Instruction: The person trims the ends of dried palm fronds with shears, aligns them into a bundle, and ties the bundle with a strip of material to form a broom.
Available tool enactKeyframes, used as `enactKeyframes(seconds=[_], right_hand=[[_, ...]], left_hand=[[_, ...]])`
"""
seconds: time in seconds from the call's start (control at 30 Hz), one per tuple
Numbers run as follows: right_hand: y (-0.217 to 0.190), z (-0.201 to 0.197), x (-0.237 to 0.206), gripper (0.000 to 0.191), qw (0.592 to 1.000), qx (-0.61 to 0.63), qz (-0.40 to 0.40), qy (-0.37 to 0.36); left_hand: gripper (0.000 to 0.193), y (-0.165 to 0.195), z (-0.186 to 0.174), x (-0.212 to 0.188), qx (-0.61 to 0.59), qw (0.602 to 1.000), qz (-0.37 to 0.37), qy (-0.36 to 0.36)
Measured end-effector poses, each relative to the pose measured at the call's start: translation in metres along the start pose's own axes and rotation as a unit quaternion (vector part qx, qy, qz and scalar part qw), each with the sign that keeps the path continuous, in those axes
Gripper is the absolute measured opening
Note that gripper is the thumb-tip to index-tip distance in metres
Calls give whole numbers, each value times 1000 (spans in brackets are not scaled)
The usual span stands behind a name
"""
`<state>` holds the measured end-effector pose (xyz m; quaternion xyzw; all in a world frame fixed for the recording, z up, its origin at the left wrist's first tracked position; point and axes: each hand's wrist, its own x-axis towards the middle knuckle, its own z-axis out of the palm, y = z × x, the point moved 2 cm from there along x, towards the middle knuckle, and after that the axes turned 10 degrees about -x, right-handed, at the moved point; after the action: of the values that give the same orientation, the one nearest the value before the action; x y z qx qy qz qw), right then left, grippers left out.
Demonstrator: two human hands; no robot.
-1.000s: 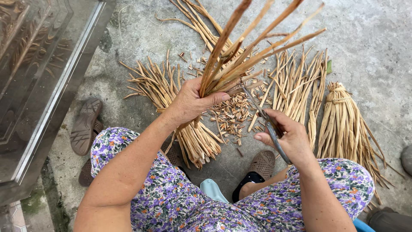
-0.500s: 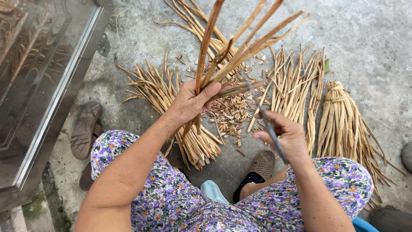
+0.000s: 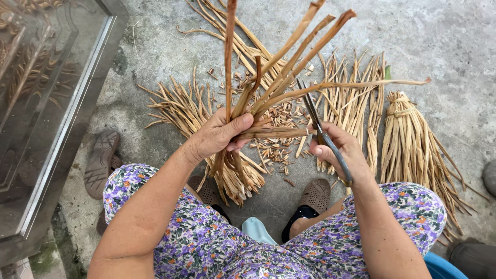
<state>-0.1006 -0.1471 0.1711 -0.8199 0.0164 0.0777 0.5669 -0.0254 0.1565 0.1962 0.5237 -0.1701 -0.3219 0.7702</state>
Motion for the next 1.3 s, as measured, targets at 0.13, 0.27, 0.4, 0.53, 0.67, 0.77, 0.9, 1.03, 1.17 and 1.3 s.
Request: enactKeyframes(seconds=[0.13,0.27,0.4,0.53,0.67,0.77,0.9,1.03,1.17,1.3], right_hand=[[2,3,-2,43,997,71,34,17],[-1,2,-4,45,996,65,55,39],[-13,0,-6,60,998,-2,-57,12],[-18,-4,-6,74,994,52,-92,26],[-14,-11,-4,66,991,81,-84,72],[-7,-15,-6,50,984,151,-7,96],[-14,-15,-15,45,985,68,-52,150],[-37,-6,-28,55,974,-116,-159,111],[-58,8,-30,63,950,-268,-128,95],[-71,13,-26,65,941,-324,-47,88]], left_hand=[[44,0,-3,1,-19,1000,-8,8],[44,2,-10,-3,-12,1000,2,24],[44,3,-16,-6,0,998,-2,68],[44,0,-17,-6,9,998,-15,57],[45,-5,-13,-3,22,998,-44,28],[47,-5,-10,-1,23,998,-44,27],[51,-3,-9,0,38,997,-22,61],[53,-10,-9,6,82,990,-44,109],[58,-20,-6,13,131,985,-34,106],[67,-26,0,16,183,979,13,89]])
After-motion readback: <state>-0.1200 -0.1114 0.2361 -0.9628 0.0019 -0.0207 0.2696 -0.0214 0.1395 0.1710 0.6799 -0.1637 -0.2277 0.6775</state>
